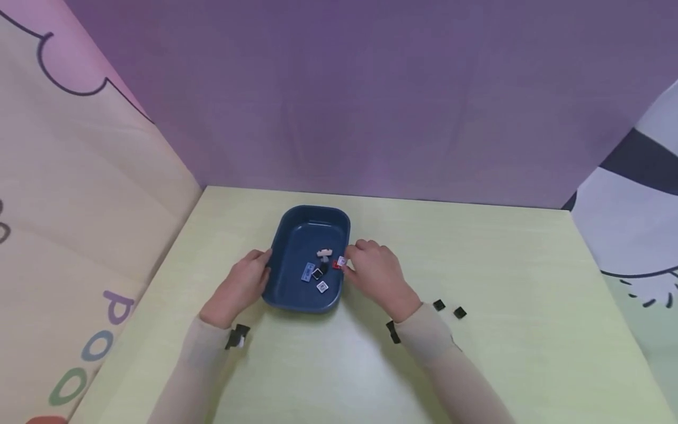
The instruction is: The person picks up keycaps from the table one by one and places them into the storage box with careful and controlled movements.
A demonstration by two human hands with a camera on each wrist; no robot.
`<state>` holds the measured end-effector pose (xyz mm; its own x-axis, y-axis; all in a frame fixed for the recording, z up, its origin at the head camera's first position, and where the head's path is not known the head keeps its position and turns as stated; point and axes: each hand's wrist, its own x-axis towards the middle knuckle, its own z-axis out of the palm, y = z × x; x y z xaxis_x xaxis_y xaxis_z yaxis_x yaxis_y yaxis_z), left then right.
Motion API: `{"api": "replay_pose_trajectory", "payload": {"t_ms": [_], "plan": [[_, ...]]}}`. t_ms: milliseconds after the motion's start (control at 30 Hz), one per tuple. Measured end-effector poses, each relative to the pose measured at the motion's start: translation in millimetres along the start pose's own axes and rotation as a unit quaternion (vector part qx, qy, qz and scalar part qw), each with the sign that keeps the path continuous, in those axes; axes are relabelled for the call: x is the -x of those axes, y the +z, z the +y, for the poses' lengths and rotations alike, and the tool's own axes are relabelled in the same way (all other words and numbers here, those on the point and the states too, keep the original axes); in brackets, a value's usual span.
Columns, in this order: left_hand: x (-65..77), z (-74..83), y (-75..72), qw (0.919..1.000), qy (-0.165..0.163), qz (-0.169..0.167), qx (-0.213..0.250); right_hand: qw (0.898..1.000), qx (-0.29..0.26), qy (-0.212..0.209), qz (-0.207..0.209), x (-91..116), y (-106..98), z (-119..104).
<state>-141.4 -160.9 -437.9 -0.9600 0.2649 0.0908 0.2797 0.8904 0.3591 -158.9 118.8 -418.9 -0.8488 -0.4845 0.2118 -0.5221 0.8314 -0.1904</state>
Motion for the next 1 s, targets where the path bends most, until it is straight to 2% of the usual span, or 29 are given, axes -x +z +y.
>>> {"api": "replay_pose_trajectory", "payload": {"t_ms": [233,400,467,733,867,1000], "plan": [[-0.2,-0.9,-0.7,1.0,0.001,0.003,-0.007,1.0,-0.015,0.002,-0.012,-7,4,-10],[-0.7,-1.6,-0.4,1.0,-0.004,-0.004,-0.005,1.0,-0.01,0.019,-0.02,5,-2,-5],[-1.0,-2.0,0.4,1.0,-0.003,-0.005,-0.005,1.0,-0.001,0.024,-0.016,16,-7,1],[-0.6,-4.3,2.6,0.9999,0.008,0.004,-0.01,0.997,0.017,0.037,0.063,87,-29,43],[-0.6,-4.1,2.6,0.9998,0.014,0.006,-0.01,0.995,0.022,0.086,0.053,120,-35,64],[-0.6,-5.7,1.5,0.9998,0.015,0.009,-0.013,0.99,0.016,0.137,0.02,142,-29,80]]}}
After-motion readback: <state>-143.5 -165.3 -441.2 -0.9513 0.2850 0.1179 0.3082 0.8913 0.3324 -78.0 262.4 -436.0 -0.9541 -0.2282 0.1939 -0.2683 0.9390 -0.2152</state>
